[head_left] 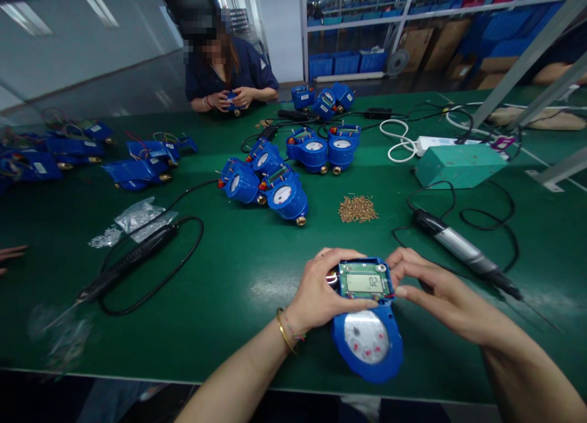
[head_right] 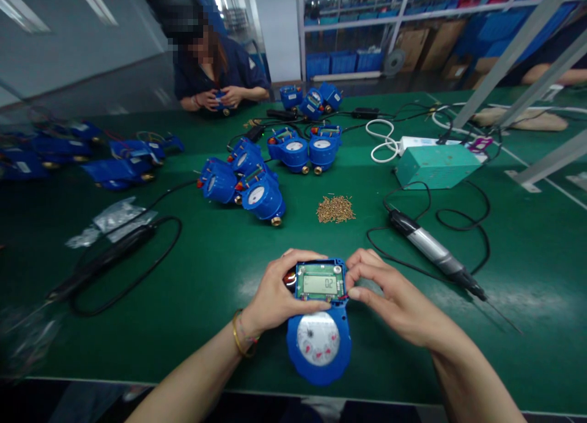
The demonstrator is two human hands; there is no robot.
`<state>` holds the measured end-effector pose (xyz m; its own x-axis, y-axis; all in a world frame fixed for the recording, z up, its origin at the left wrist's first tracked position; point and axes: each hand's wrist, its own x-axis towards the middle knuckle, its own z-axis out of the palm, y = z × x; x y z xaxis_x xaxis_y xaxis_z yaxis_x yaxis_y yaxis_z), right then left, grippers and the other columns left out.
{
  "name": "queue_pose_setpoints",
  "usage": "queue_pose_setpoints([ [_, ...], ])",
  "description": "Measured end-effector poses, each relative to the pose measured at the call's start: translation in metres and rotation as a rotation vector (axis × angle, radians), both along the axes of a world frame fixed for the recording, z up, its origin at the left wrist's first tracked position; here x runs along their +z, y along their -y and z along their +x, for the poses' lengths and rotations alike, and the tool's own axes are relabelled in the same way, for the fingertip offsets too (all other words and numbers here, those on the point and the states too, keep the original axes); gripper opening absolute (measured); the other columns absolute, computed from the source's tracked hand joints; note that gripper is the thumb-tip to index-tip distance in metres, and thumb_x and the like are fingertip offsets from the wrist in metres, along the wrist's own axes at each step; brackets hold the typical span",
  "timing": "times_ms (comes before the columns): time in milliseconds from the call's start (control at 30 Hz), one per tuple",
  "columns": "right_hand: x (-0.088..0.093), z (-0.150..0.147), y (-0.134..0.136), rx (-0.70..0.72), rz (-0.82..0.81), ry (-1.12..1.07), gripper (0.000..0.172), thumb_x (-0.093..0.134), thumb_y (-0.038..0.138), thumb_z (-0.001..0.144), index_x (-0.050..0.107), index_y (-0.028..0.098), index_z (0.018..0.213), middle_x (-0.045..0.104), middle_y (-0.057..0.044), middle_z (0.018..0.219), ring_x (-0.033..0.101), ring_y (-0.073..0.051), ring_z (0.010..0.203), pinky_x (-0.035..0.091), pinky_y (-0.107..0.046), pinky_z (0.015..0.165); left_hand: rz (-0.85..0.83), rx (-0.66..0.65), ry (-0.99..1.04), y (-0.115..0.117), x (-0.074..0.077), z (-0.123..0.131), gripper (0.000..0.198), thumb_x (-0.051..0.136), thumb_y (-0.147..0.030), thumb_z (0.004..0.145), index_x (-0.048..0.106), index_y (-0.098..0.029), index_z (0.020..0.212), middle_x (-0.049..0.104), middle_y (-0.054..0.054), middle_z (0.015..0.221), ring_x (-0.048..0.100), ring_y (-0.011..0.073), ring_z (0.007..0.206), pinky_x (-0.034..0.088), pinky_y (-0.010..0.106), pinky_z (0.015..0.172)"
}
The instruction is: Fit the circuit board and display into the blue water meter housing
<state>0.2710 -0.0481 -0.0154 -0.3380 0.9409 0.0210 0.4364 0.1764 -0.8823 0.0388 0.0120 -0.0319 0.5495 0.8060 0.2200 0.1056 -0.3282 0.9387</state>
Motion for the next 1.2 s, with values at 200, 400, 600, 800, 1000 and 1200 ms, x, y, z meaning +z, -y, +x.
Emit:
queue_pose_setpoints([
  [200,-0.010,-0.022,0.021,-0.325,0.177,-0.022,0.017,0.060,0.035,0.095,0.067,0.024,0.083,0.057,-0.002,0.091,0.055,-0.017,0.088,0.042,-0.027,0.078,-0.021,0.012,-0.002,0.000,0.001,-0.001,0.059,0.095,-0.033,0.057,0.071,-0.023,0.110,0.075,0.004,0.110,0.067,0.0244,0.102,0.049,0.038,0.093],
  [400,-0.026,-0.065,0.046,-0.760,0.352,0.026,0.014,0.062,0.032,0.095,0.069,0.021,0.089,0.058,-0.003,0.096,0.059,-0.018,0.090,0.044,-0.027,0.077,-0.050,0.029,-0.007,0.002,-0.001,-0.002,0.059,0.094,-0.035,0.059,0.069,-0.023,0.111,0.074,0.004,0.112,0.067,0.0251,0.104,0.050,0.039,0.094],
  [600,-0.025,-0.086,0.057,-0.798,0.346,0.138,0.024,0.050,0.033,0.101,0.069,0.019,0.105,0.058,-0.007,0.110,0.059,-0.020,0.102,0.044,-0.030,0.089,-0.065,0.051,-0.006,0.004,-0.003,-0.001,0.060,0.094,-0.035,0.058,0.069,-0.023,0.111,0.074,0.004,0.111,0.067,0.0252,0.103,0.050,0.040,0.095],
  [800,-0.027,-0.090,0.050,-0.850,0.403,0.124,0.028,0.054,0.039,0.099,0.071,0.017,0.101,0.065,-0.008,0.124,0.063,-0.023,0.111,0.046,-0.034,0.097,0.016,0.045,0.028,0.005,-0.004,0.002,0.059,0.093,-0.036,0.060,0.069,-0.021,0.111,0.069,0.007,0.116,0.063,0.0250,0.111,0.049,0.040,0.100],
  [1000,-0.031,-0.087,0.058,-0.870,0.380,0.210,0.034,0.055,0.038,0.101,0.070,0.015,0.121,0.067,-0.006,0.127,0.066,-0.026,0.114,0.050,-0.036,0.101,0.078,0.016,0.001,0.005,-0.002,0.006,0.060,0.092,-0.041,0.060,0.069,-0.021,0.111,0.069,0.006,0.109,0.064,0.0232,0.105,0.052,0.037,0.096],
  [1200,-0.023,-0.085,0.063,-0.900,0.358,0.415,0.038,0.050,0.039,0.103,0.069,0.014,0.124,0.069,-0.009,0.123,0.062,-0.036,0.119,0.055,-0.044,0.093,0.089,-0.010,-0.023,0.004,-0.006,0.011,0.055,0.091,-0.039,0.062,0.067,-0.024,0.110,0.072,0.006,0.116,0.067,0.0245,0.109,0.052,0.037,0.100],
])
